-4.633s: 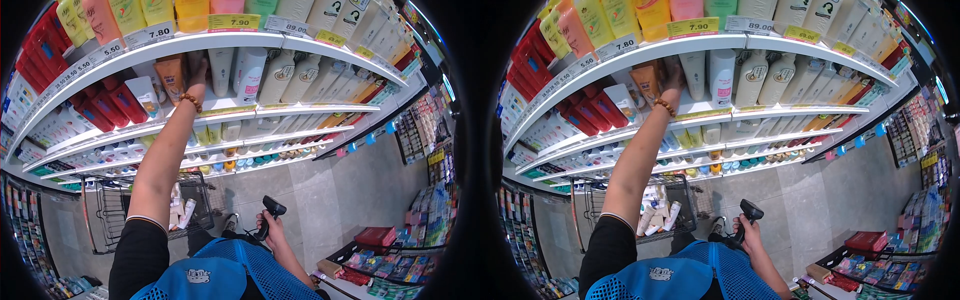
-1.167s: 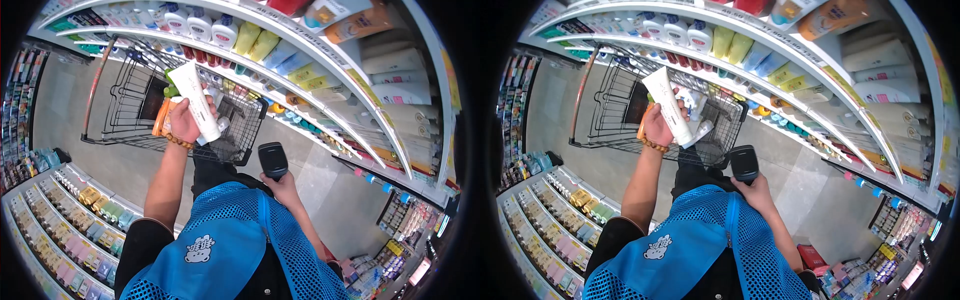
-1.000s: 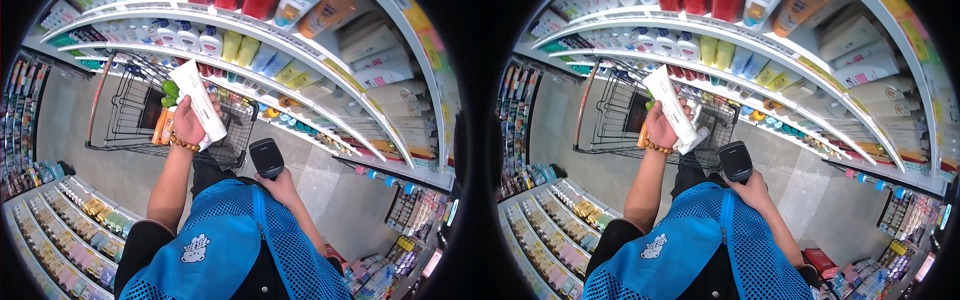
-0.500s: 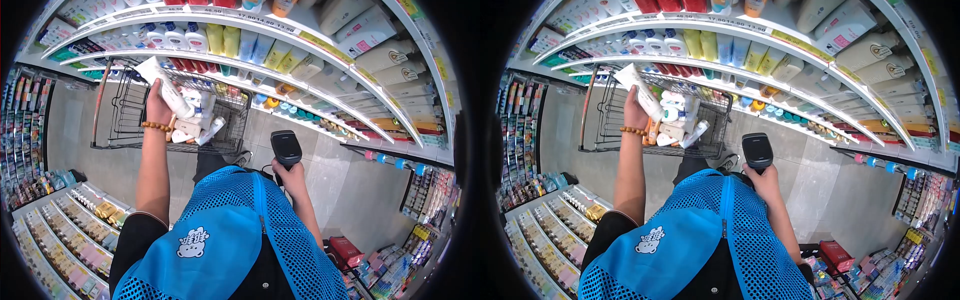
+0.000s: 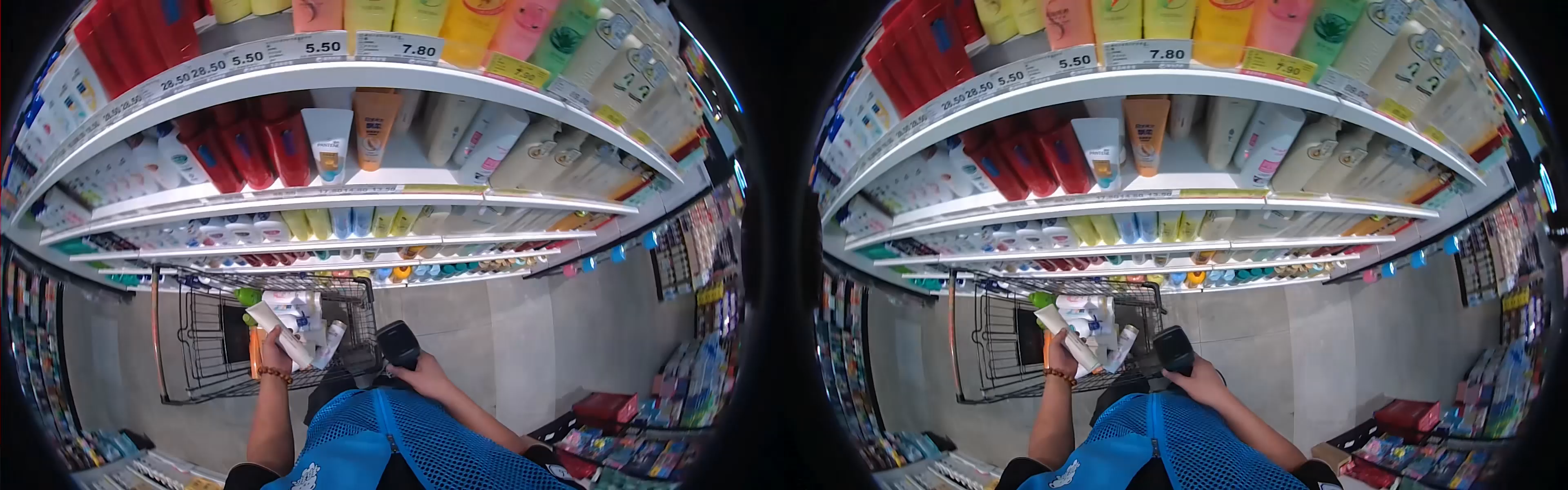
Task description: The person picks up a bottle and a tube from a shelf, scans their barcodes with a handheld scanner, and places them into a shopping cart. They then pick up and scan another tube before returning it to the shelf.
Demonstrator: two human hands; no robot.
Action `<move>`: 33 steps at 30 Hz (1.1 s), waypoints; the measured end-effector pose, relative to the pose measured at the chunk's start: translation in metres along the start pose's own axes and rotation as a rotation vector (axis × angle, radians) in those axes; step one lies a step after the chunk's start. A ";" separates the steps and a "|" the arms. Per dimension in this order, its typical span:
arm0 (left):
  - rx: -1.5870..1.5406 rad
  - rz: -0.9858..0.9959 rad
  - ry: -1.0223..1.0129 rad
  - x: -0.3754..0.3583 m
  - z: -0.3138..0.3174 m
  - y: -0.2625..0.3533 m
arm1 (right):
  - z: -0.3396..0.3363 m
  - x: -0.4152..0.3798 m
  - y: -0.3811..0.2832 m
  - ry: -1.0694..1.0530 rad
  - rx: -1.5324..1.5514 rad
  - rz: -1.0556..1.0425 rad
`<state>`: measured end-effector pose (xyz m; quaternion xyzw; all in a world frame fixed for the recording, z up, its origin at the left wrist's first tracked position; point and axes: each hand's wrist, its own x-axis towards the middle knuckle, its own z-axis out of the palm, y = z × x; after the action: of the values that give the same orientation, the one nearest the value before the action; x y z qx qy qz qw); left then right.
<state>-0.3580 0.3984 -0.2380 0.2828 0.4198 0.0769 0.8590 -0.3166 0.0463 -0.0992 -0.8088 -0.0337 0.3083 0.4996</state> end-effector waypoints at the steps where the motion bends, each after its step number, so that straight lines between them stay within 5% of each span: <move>1: 0.013 -0.014 -0.013 0.002 0.001 0.004 | 0.007 -0.001 -0.006 0.020 0.008 0.009; 8: 0.097 -0.112 -0.159 0.062 -0.042 0.022 | 0.044 -0.005 -0.023 0.048 0.043 0.019; 11: 0.610 0.033 0.036 0.059 -0.048 0.047 | 0.044 -0.006 -0.047 0.040 0.002 0.259; 13: 0.713 0.166 0.088 0.071 -0.064 0.052 | 0.056 -0.006 -0.017 0.083 0.210 0.210; 17: 1.151 0.260 0.224 0.101 -0.115 0.055 | 0.069 -0.012 -0.006 0.070 0.072 0.288; 24: 1.627 0.144 0.223 0.118 -0.133 0.060 | 0.092 -0.013 -0.014 0.021 -0.002 0.356; 33: 2.096 0.398 -0.100 0.138 -0.097 0.034 | 0.096 -0.014 -0.012 0.026 -0.097 0.495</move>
<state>-0.3410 0.5186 -0.3597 0.9466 0.1872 -0.1953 0.1756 -0.3759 0.1227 -0.1119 -0.8194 0.1571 0.4088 0.3700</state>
